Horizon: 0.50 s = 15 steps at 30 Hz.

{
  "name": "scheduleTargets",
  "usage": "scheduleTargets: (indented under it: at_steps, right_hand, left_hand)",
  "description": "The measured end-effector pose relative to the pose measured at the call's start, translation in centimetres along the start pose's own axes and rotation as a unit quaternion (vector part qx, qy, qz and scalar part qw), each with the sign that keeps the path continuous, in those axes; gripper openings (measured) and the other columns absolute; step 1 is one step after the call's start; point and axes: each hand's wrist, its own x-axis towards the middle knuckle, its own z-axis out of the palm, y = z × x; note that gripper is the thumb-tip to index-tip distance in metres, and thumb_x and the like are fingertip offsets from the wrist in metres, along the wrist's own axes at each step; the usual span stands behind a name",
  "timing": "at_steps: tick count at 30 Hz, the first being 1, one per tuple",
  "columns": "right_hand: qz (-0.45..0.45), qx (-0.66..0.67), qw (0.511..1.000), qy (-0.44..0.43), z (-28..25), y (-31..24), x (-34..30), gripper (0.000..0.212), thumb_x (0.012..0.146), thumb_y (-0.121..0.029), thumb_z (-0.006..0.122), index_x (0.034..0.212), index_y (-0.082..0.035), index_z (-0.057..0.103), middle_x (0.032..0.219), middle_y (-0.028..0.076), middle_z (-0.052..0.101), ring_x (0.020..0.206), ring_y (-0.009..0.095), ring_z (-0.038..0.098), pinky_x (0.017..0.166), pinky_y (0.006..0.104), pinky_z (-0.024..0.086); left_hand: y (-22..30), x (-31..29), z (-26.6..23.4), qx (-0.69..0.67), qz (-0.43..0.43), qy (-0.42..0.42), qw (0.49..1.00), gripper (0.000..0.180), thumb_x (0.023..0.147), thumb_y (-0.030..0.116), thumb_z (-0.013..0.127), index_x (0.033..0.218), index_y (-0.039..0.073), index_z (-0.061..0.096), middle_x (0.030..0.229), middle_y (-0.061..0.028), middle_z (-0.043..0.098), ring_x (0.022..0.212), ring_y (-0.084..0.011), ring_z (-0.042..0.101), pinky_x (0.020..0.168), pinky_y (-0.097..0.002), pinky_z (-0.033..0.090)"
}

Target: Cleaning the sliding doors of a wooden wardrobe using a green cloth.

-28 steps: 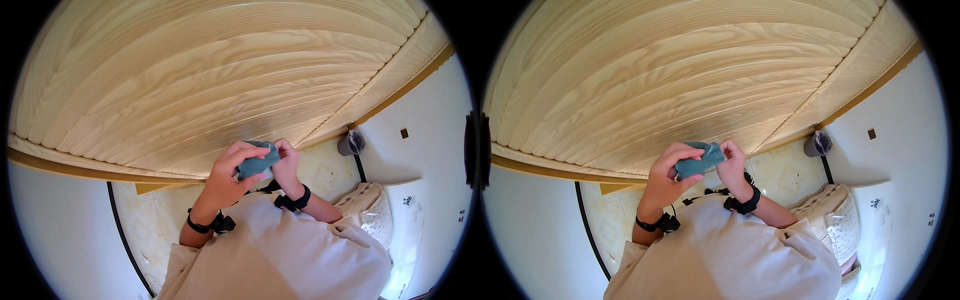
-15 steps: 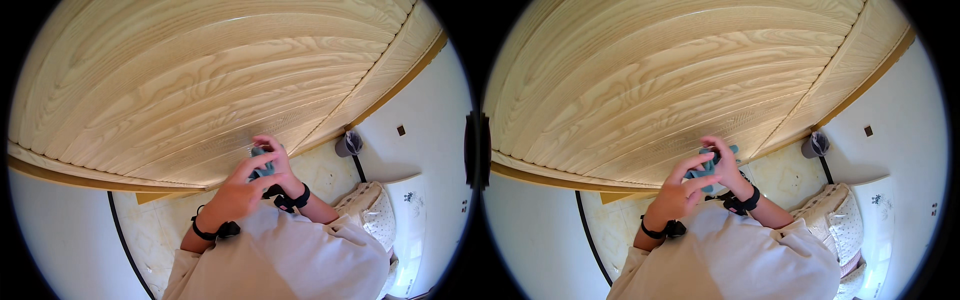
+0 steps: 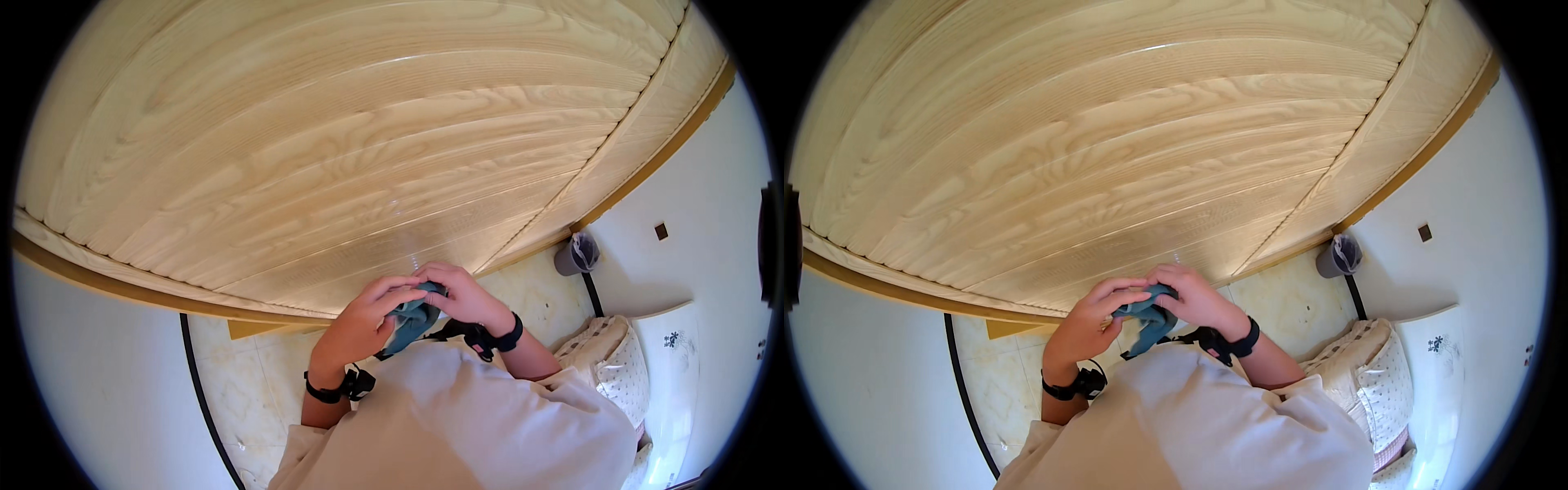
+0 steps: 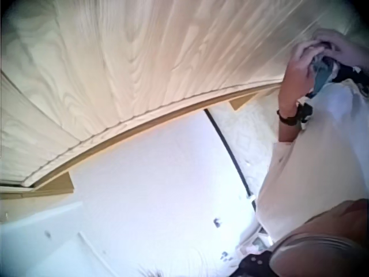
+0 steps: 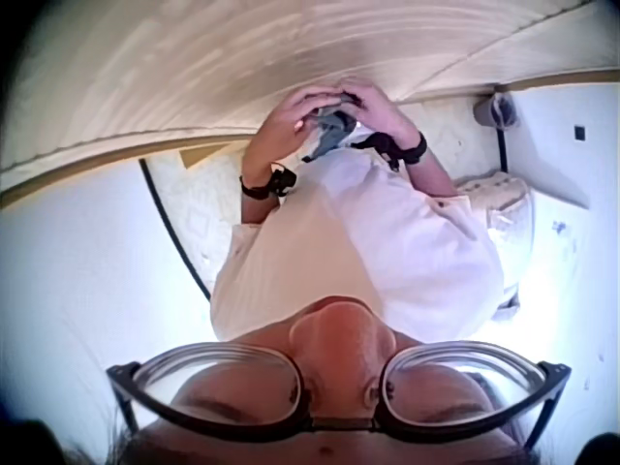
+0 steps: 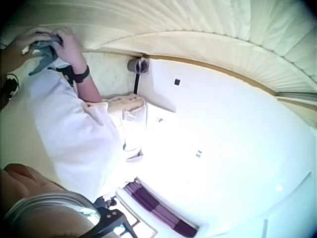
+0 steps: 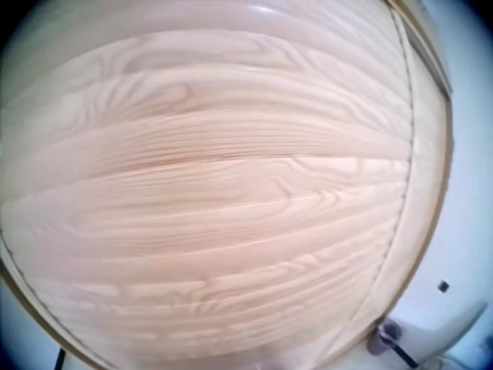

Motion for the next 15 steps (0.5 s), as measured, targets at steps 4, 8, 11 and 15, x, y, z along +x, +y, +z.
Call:
scheduleTargets:
  at_steps: [4, 8, 11, 15]
  right_hand:
    - [-0.052, -0.188, 0.966, 0.171, 1.0, -2.0, -0.3, 0.029, 0.070, 0.006, 0.071, 0.095, -0.005, 0.061, 0.100, 0.014, 0.062, 0.097, 0.035, 0.060, 0.082, 0.0413, 0.050]
    - [0.091, -0.244, 0.899, 0.351, 1.1, -1.5, -0.9, 0.027, 0.071, 0.003, 0.071, 0.090, -0.007, 0.054, 0.081, 0.012, 0.060, 0.076, 0.032, 0.061, 0.067, 0.0377, 0.050]
    - [0.071, -0.049, 0.893, 0.441, -0.8, 1.8, -1.4, 0.010, 0.089, -0.002, 0.061, 0.089, -0.009, 0.054, 0.072, 0.007, 0.060, 0.066, 0.017, 0.061, 0.059, 0.0290, 0.047]
    - [0.034, 0.308, 0.855, 0.415, -1.1, 2.7, -1.6, 0.010, 0.099, -0.007, 0.051, 0.099, -0.006, 0.060, 0.084, 0.000, 0.064, 0.075, 0.011, 0.063, 0.067, 0.0243, 0.052]
  left_hand:
    - [0.1, 0.1, 0.4, -0.013, -0.047, 0.054, 0.997, 0.058, 0.079, -0.017, 0.057, 0.130, 0.008, 0.062, 0.136, -0.0112, 0.054, 0.119, -0.0293, 0.058, 0.095, -0.0354, 0.052]
    - [1.0, 1.3, 1.2, -0.069, -0.086, 0.087, 0.990, 0.054, 0.081, -0.015, 0.060, 0.130, 0.007, 0.061, 0.136, -0.0120, 0.055, 0.115, -0.0236, 0.060, 0.090, -0.0325, 0.054]
    - [1.5, 2.4, 2.4, -0.101, -0.048, 0.059, 0.992, 0.051, 0.082, -0.014, 0.060, 0.129, 0.007, 0.062, 0.133, -0.0123, 0.057, 0.113, -0.0230, 0.062, 0.091, -0.0324, 0.054]
    - [2.4, 3.7, 4.0, -0.074, 0.020, 0.059, 0.995, 0.042, 0.084, -0.013, 0.061, 0.122, 0.004, 0.066, 0.128, -0.0121, 0.061, 0.112, -0.0225, 0.063, 0.093, -0.0318, 0.054]
